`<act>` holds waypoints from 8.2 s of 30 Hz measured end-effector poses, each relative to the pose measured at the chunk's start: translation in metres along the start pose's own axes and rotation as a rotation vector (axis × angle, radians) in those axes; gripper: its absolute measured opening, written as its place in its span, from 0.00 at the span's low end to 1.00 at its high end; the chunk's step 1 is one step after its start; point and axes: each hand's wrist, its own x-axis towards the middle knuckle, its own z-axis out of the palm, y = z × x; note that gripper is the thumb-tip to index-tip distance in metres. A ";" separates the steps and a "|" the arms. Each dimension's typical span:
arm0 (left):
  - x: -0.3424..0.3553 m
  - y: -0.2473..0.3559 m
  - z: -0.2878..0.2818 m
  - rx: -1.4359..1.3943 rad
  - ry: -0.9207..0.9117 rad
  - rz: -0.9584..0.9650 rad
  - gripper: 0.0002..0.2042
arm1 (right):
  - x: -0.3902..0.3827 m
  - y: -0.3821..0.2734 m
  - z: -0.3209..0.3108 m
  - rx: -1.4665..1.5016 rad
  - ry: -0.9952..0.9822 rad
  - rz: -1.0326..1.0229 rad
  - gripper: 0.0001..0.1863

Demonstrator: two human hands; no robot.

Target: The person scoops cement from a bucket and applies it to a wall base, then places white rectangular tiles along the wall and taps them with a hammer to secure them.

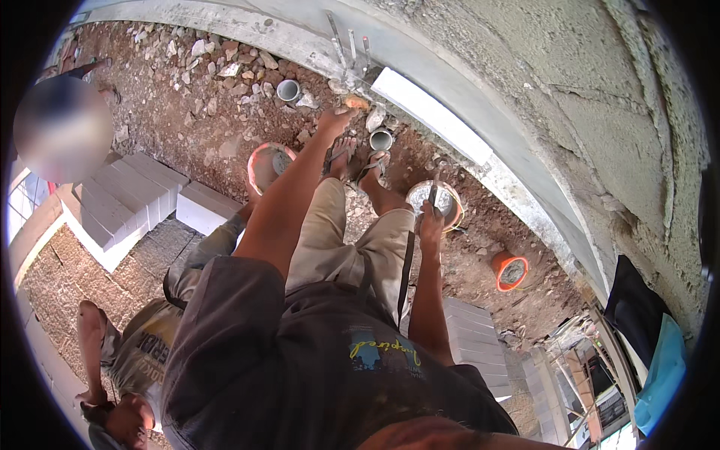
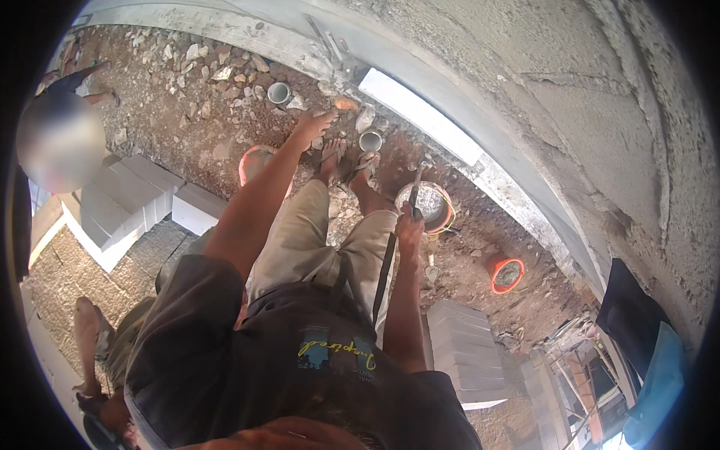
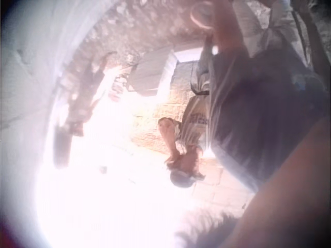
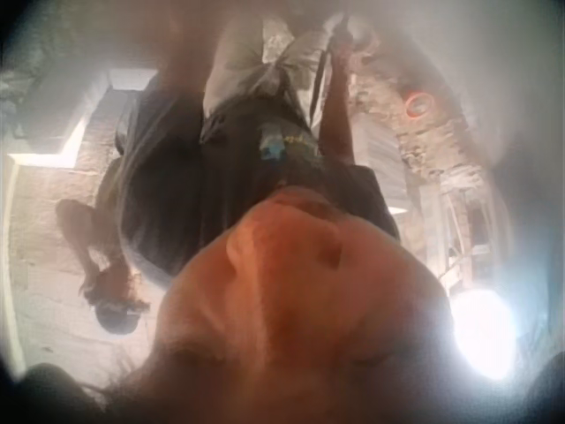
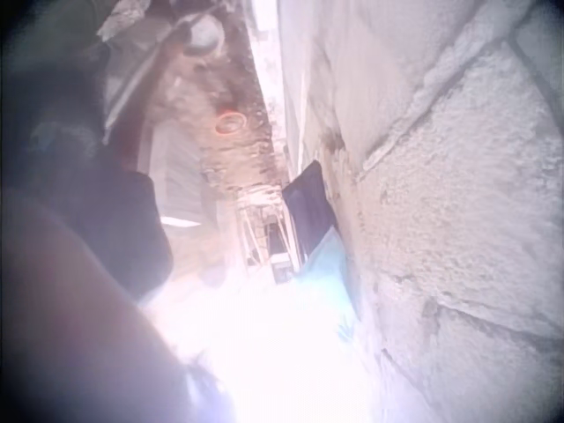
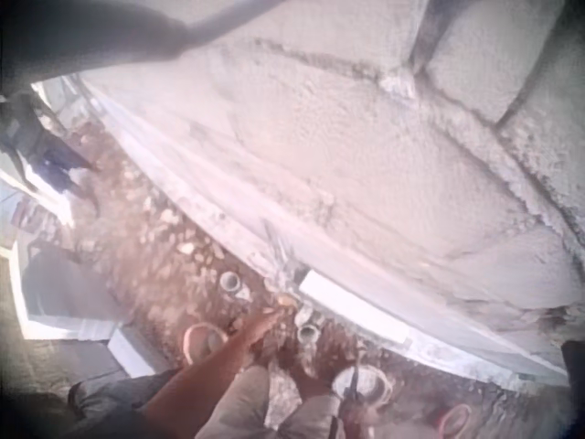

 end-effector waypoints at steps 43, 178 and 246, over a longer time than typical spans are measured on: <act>0.264 0.074 0.091 1.705 -0.208 0.961 0.52 | 0.445 0.075 -0.014 -0.724 -0.152 0.196 0.20; 0.266 0.012 0.157 1.601 -0.136 1.310 0.56 | 0.454 0.076 0.227 2.059 -0.170 0.093 0.21; 0.272 0.072 0.075 1.543 -0.206 0.970 0.35 | 0.313 0.010 0.219 -0.254 0.188 -0.713 0.26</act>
